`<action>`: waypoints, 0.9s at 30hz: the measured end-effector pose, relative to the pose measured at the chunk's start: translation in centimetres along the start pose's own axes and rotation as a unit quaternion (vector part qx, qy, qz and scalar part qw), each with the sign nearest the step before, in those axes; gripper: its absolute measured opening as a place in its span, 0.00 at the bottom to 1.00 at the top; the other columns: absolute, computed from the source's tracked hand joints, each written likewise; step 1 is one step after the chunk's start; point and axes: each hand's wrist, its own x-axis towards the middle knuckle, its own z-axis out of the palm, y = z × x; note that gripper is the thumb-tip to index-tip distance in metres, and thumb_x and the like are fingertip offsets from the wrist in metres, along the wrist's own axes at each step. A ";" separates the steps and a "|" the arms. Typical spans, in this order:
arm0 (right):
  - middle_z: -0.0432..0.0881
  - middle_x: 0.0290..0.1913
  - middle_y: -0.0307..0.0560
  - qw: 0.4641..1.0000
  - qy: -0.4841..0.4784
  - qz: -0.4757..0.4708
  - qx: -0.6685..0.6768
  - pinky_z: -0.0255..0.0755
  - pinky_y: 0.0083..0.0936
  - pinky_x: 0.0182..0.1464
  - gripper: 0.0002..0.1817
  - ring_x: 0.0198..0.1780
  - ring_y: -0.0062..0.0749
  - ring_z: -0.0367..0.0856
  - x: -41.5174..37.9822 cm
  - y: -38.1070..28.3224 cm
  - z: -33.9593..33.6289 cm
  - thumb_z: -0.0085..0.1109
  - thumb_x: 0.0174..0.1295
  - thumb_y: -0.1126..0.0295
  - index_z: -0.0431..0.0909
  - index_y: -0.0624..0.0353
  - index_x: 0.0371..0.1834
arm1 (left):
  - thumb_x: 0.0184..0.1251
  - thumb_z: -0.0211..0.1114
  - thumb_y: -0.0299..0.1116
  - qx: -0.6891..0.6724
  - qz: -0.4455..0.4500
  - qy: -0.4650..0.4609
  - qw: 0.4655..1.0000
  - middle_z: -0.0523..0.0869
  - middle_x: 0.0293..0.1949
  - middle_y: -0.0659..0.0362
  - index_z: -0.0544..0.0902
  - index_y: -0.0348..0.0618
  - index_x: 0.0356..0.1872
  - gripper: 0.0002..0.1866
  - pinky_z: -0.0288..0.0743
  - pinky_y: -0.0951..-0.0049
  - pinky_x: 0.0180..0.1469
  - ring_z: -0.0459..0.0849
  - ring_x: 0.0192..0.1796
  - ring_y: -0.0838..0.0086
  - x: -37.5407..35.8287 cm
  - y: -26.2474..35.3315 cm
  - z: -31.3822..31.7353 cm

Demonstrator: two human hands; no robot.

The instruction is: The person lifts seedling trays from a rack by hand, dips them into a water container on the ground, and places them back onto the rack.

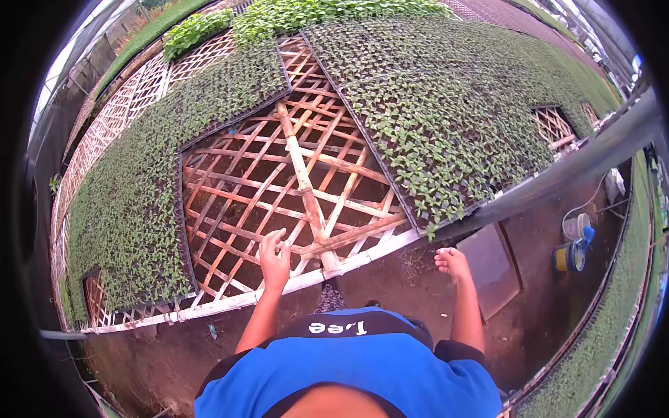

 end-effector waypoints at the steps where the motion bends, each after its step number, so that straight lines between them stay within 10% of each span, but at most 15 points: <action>1: 0.76 0.27 0.37 1.000 0.006 0.004 -0.007 0.68 0.13 0.27 0.07 0.25 0.17 0.73 0.5 0.8 -1.1 0.52 0.56 0.66 0.73 0.56 0.33 | 0.51 0.56 0.29 0.053 0.018 0.004 0.998 0.74 0.43 0.56 0.76 0.44 0.43 0.15 0.55 0.61 0.53 0.69 0.48 0.63 -1.5 0.5 0.4; 9: 0.70 0.31 0.39 0.911 0.008 -0.038 0.410 0.68 0.28 0.34 0.10 0.32 0.29 0.70 8.7 -1.6 0.2 0.55 0.53 0.63 0.69 0.55 0.34 | 0.53 0.56 0.29 0.077 0.044 -0.035 0.995 0.74 0.42 0.57 0.75 0.44 0.44 0.15 0.55 0.62 0.52 0.70 0.48 0.64 -9.3 4.7 1.0; 16: 0.68 0.35 0.42 0.942 0.193 0.003 0.274 0.66 0.40 0.34 0.10 0.34 0.33 0.69 10.4 -5.4 0.8 0.52 0.50 0.69 0.66 0.55 0.35 | 0.53 0.56 0.31 0.081 0.027 -0.069 0.994 0.74 0.42 0.59 0.76 0.46 0.44 0.15 0.54 0.63 0.53 0.71 0.47 0.66 -9.2 4.6 1.7; 27: 0.70 0.39 0.42 0.945 0.074 -0.146 0.283 0.69 0.52 0.35 0.11 0.39 0.37 0.72 1.1 -12.7 4.7 0.50 0.51 0.70 0.62 0.55 0.37 | 0.53 0.56 0.32 -0.002 0.090 -0.115 0.989 0.75 0.41 0.59 0.76 0.48 0.41 0.13 0.52 0.62 0.53 0.71 0.47 0.68 -0.4 6.6 6.0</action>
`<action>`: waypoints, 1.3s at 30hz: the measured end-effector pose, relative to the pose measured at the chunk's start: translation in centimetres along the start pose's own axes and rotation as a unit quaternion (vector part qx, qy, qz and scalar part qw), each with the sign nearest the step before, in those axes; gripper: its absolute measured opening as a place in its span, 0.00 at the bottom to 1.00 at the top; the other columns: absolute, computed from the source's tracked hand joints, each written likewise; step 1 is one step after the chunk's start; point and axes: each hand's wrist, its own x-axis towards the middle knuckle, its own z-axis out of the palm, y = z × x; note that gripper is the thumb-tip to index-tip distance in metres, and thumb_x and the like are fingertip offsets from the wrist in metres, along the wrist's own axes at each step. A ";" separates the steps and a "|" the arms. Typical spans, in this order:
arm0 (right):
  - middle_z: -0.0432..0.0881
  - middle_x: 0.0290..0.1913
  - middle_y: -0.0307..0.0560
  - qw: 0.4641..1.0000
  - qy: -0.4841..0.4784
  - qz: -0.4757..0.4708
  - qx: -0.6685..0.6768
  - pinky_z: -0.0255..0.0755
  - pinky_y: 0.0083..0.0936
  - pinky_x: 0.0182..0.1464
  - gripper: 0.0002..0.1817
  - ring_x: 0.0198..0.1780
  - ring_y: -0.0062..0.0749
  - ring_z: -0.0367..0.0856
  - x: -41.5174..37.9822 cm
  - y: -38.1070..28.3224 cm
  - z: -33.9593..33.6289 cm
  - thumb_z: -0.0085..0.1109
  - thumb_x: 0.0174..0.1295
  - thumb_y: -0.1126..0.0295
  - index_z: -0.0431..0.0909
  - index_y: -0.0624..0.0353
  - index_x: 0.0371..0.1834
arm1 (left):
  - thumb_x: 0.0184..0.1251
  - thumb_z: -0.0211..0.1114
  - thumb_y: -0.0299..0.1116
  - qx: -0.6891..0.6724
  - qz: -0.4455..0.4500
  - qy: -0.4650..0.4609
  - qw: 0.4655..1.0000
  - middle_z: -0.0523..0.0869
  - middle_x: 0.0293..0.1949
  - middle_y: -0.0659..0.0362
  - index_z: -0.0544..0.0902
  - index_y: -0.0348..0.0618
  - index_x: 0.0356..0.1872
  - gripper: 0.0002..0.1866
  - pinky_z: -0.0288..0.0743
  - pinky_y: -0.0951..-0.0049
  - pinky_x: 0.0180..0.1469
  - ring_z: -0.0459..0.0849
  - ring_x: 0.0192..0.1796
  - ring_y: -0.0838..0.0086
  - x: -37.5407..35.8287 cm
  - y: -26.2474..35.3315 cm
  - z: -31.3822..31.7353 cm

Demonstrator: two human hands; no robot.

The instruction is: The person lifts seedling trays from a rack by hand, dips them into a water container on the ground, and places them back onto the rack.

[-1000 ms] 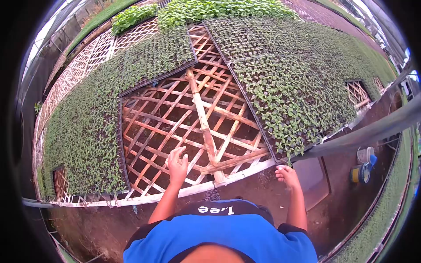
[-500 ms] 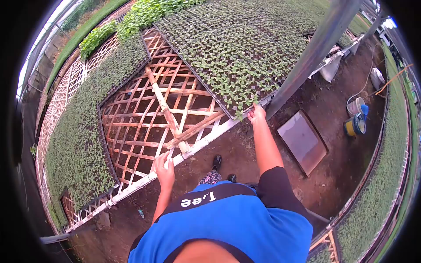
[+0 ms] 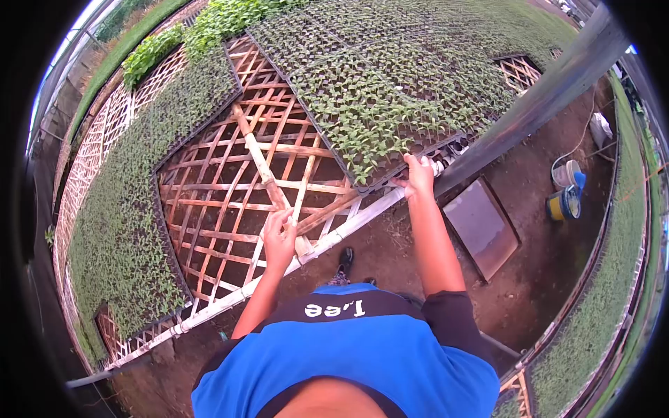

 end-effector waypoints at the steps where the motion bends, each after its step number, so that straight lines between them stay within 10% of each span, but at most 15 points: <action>1: 0.70 0.38 0.41 1.000 -0.006 -0.010 0.003 0.69 0.51 0.35 0.11 0.39 0.37 0.73 -1.0 -0.6 0.4 0.51 0.52 0.70 0.62 0.55 0.36 | 0.53 0.56 0.32 -0.016 0.018 0.001 1.000 0.75 0.41 0.59 0.76 0.48 0.41 0.12 0.53 0.62 0.53 0.71 0.47 0.68 1.6 -0.1 0.2; 14: 0.75 0.33 0.36 0.998 0.010 -0.032 -0.059 0.69 0.20 0.29 0.06 0.31 0.19 0.73 -12.7 -6.0 -3.7 0.52 0.52 0.72 0.71 0.56 0.34 | 0.54 0.53 0.30 0.055 0.129 0.064 0.988 0.79 0.38 0.57 0.78 0.47 0.37 0.10 0.68 0.64 0.45 0.75 0.43 0.61 35.1 -6.4 10.8; 18: 0.75 0.33 0.34 0.992 0.037 -0.015 -0.120 0.67 0.15 0.31 0.09 0.33 0.16 0.71 -14.7 -8.1 -5.0 0.53 0.51 0.73 0.72 0.57 0.37 | 0.53 0.52 0.29 0.203 0.007 -0.090 0.975 0.81 0.36 0.54 0.80 0.49 0.37 0.12 0.71 0.68 0.41 0.79 0.38 0.62 39.9 -12.0 14.8; 20: 0.74 0.32 0.31 0.988 0.052 -0.017 -0.146 0.62 0.11 0.28 0.10 0.29 0.12 0.68 -15.4 -8.4 -5.2 0.54 0.51 0.71 0.73 0.56 0.37 | 0.54 0.53 0.32 0.357 0.212 -0.362 0.835 0.82 0.31 0.57 0.79 0.52 0.42 0.13 0.73 0.66 0.38 0.80 0.33 0.66 44.7 -22.5 20.0; 22: 0.74 0.31 0.30 0.983 0.052 0.029 -0.171 0.60 0.09 0.26 0.10 0.27 0.10 0.66 -16.2 -9.4 -5.5 0.54 0.51 0.69 0.73 0.56 0.37 | 0.55 0.54 0.38 0.144 -0.189 -0.495 0.836 0.76 0.20 0.64 0.78 0.53 0.40 0.11 0.70 0.65 0.27 0.75 0.23 0.74 41.0 -14.3 17.7; 24: 0.72 0.29 0.28 0.984 0.053 0.017 -0.171 0.55 0.07 0.24 0.10 0.25 0.08 0.63 -16.1 -8.3 -6.4 0.55 0.51 0.67 0.73 0.54 0.36 | 0.56 0.55 0.40 0.121 -0.223 -0.507 0.823 0.66 0.17 0.70 0.76 0.53 0.33 0.07 0.60 0.74 0.21 0.63 0.19 0.82 40.9 -11.9 17.2; 34: 0.72 0.28 0.29 0.987 0.010 -0.029 -0.158 0.59 0.11 0.26 0.08 0.28 0.10 0.65 -18.1 -7.3 -9.6 0.54 0.53 0.64 0.72 0.54 0.34 | 0.52 0.59 0.30 -0.019 0.094 -0.414 0.905 0.66 0.22 0.69 0.67 0.43 0.23 0.09 0.58 0.84 0.30 0.63 0.27 0.86 31.8 1.0 8.3; 39: 0.72 0.29 0.29 0.993 0.018 -0.028 -0.116 0.60 0.11 0.25 0.08 0.28 0.11 0.67 -21.4 -6.2 -16.3 0.53 0.52 0.63 0.72 0.51 0.33 | 0.56 0.56 0.29 -0.059 0.088 -0.333 0.937 0.66 0.23 0.70 0.65 0.44 0.24 0.08 0.57 0.87 0.30 0.63 0.28 0.88 23.0 10.0 0.2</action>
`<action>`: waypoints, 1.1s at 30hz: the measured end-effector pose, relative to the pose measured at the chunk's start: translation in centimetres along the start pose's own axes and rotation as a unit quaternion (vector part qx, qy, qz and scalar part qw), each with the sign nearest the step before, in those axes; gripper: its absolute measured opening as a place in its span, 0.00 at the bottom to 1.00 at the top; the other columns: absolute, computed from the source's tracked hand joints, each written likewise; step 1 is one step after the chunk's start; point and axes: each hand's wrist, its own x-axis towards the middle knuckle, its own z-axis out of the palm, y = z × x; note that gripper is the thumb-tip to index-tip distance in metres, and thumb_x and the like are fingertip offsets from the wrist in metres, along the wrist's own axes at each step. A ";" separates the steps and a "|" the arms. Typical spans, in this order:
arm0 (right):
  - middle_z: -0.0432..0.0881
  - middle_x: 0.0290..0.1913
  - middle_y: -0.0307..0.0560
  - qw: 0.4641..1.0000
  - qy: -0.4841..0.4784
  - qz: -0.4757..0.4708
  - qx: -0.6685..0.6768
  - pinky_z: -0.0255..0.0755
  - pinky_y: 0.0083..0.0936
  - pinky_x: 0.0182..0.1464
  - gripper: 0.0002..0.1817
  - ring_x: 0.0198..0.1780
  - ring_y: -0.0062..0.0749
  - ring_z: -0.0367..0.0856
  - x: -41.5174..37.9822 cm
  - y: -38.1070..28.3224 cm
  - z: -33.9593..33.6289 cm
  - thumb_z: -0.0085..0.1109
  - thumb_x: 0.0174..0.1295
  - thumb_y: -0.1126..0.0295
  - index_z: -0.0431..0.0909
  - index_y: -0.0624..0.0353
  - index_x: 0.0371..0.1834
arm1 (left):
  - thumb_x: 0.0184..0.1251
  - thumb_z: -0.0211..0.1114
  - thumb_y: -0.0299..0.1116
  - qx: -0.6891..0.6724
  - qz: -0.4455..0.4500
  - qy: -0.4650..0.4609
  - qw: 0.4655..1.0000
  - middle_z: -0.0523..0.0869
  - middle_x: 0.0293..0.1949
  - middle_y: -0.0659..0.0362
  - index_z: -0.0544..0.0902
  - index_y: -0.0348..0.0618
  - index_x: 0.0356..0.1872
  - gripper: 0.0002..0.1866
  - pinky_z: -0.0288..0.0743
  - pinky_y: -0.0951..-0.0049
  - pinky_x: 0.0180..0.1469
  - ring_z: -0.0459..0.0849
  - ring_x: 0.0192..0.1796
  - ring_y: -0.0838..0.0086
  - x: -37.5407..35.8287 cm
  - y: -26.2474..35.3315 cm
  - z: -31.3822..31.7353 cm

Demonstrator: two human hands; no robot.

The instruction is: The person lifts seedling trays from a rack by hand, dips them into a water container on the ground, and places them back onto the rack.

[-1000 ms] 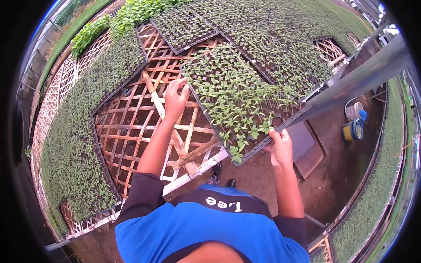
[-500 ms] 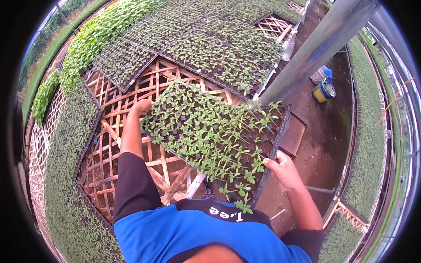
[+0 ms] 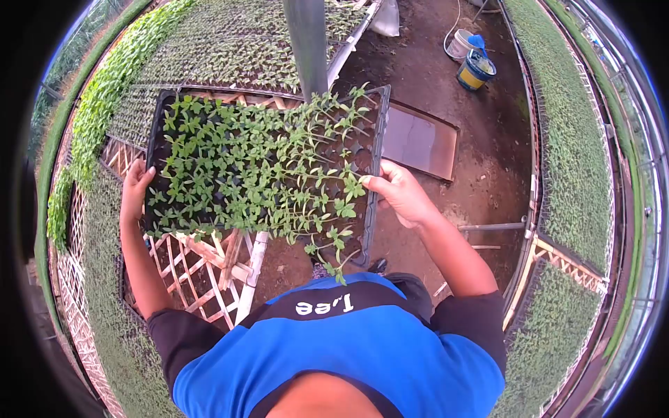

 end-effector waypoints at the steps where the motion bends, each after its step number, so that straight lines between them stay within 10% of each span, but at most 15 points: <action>1: 0.72 0.29 0.29 1.000 0.010 -0.003 0.018 0.59 0.11 0.25 0.08 0.28 0.10 0.66 -0.4 1.1 -2.4 0.53 0.52 0.63 0.72 0.51 0.34 | 0.57 0.56 0.29 -0.010 0.013 0.018 1.000 0.66 0.23 0.70 0.65 0.44 0.24 0.08 0.57 0.88 0.30 0.63 0.27 0.88 -1.8 2.0 0.7; 11: 0.76 0.35 0.37 0.993 0.034 0.010 0.111 0.69 0.17 0.38 0.10 0.35 0.17 0.74 -10.4 7.7 -20.8 0.51 0.53 0.72 0.72 0.60 0.39 | 0.54 0.58 0.34 0.024 -0.038 -0.086 0.995 0.67 0.21 0.65 0.67 0.40 0.25 0.10 0.60 0.80 0.30 0.63 0.27 0.82 -8.5 5.9 18.4; 20: 0.75 0.27 0.35 0.976 0.184 0.118 0.015 0.71 0.18 0.24 0.07 0.27 0.17 0.74 -9.1 12.9 -33.8 0.48 0.50 0.70 0.72 0.55 0.33 | 0.48 0.61 0.32 0.114 0.004 -0.198 0.973 0.74 0.21 0.50 0.65 0.37 0.23 0.13 0.66 0.66 0.32 0.74 0.27 0.59 -1.0 6.6 44.7; 26: 0.66 0.19 0.30 0.951 0.266 0.139 -0.079 0.61 0.16 0.23 0.04 0.19 0.14 0.60 0.6 18.2 -42.4 0.49 0.51 0.70 0.68 0.55 0.22 | 0.48 0.60 0.32 0.135 0.024 -0.214 0.967 0.75 0.26 0.50 0.66 0.38 0.24 0.12 0.66 0.63 0.36 0.74 0.33 0.56 9.9 4.3 60.4; 33: 0.73 0.18 0.44 0.887 0.348 0.168 -0.252 0.64 0.27 0.30 0.08 0.23 0.28 0.70 18.7 31.1 -57.6 0.53 0.46 0.66 0.69 0.60 0.20 | 0.49 0.60 0.33 0.175 0.007 -0.200 0.964 0.74 0.27 0.51 0.67 0.39 0.25 0.11 0.66 0.60 0.36 0.73 0.34 0.55 24.9 -2.0 78.6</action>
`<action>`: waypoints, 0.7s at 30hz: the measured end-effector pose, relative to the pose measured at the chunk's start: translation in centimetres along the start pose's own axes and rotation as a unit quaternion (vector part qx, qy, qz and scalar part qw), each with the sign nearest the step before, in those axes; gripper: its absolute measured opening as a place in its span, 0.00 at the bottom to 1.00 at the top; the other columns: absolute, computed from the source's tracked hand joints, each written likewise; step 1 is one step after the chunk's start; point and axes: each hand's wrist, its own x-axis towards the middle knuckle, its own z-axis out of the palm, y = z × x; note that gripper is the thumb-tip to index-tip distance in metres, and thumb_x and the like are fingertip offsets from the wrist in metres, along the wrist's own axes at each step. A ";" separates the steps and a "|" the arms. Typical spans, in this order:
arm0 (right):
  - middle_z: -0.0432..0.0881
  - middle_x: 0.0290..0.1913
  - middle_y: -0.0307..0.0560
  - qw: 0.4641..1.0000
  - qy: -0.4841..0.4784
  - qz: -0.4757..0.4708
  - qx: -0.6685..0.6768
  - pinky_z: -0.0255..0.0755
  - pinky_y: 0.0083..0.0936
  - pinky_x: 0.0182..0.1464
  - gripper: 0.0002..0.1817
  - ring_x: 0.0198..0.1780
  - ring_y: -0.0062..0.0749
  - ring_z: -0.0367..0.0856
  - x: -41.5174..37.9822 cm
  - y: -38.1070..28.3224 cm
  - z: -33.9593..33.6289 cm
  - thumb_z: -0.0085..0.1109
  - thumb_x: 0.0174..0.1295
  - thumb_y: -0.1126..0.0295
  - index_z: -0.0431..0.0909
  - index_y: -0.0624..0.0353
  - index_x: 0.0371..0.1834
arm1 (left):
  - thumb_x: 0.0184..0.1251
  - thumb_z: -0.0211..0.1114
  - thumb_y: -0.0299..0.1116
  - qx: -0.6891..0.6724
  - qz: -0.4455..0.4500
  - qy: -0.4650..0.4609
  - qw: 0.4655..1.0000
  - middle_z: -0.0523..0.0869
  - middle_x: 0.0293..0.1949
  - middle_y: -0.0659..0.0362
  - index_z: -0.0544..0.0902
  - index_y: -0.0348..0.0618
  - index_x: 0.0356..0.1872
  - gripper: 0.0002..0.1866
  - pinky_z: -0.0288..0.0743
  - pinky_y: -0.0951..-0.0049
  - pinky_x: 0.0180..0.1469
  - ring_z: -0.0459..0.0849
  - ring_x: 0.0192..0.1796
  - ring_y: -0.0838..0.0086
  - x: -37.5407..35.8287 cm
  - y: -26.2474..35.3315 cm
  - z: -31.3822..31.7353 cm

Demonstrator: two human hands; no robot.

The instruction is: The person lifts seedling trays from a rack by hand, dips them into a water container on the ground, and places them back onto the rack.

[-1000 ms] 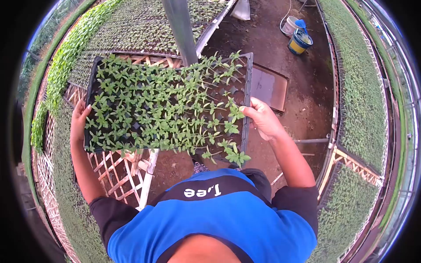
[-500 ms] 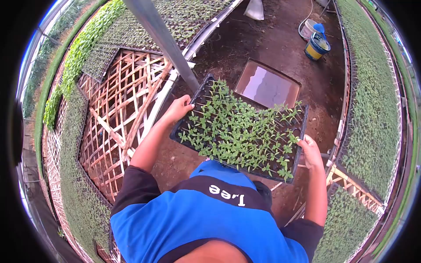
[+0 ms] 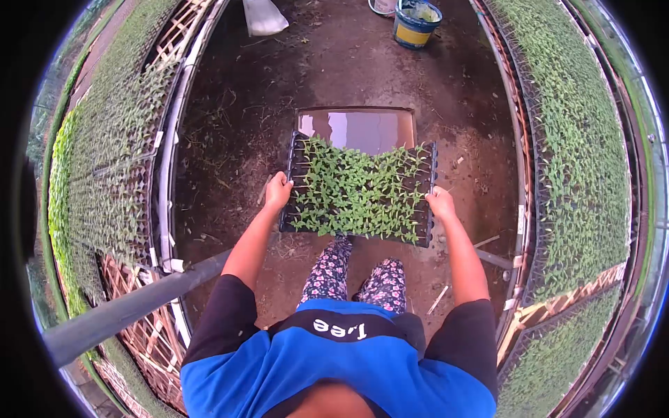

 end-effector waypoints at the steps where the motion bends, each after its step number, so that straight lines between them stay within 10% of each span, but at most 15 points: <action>1: 0.73 0.19 0.45 0.999 0.005 0.042 0.008 0.65 0.28 0.30 0.08 0.23 0.30 0.71 2.9 0.1 1.2 0.53 0.46 0.66 0.70 0.60 0.20 | 0.49 0.60 0.33 0.006 -0.006 0.011 1.000 0.74 0.27 0.51 0.67 0.40 0.25 0.11 0.66 0.60 0.36 0.73 0.34 0.55 2.6 -0.5 2.0; 6: 0.70 0.16 0.41 0.989 0.072 0.130 0.020 0.62 0.29 0.13 0.10 0.16 0.28 0.69 16.8 2.1 8.7 0.54 0.49 0.67 0.67 0.59 0.19 | 0.50 0.60 0.34 0.041 -0.056 0.051 0.996 0.74 0.26 0.50 0.69 0.41 0.26 0.10 0.67 0.59 0.37 0.74 0.34 0.54 13.2 -3.2 12.0; 13: 0.76 0.28 0.55 0.980 0.104 0.122 -0.118 0.66 0.36 0.37 0.09 0.35 0.48 0.75 34.8 9.1 17.6 0.55 0.49 0.65 0.71 0.59 0.26 | 0.49 0.62 0.33 0.003 -0.106 0.073 0.992 0.76 0.22 0.48 0.68 0.39 0.24 0.12 0.68 0.62 0.33 0.75 0.28 0.53 25.6 -11.5 23.2; 21: 0.75 0.25 0.54 0.977 0.134 0.081 -0.145 0.65 0.36 0.35 0.12 0.30 0.47 0.73 45.7 19.5 23.9 0.56 0.48 0.62 0.68 0.59 0.23 | 0.49 0.62 0.34 0.004 -0.145 0.082 0.986 0.78 0.24 0.51 0.70 0.40 0.25 0.11 0.68 0.65 0.36 0.77 0.30 0.59 33.1 -23.2 30.9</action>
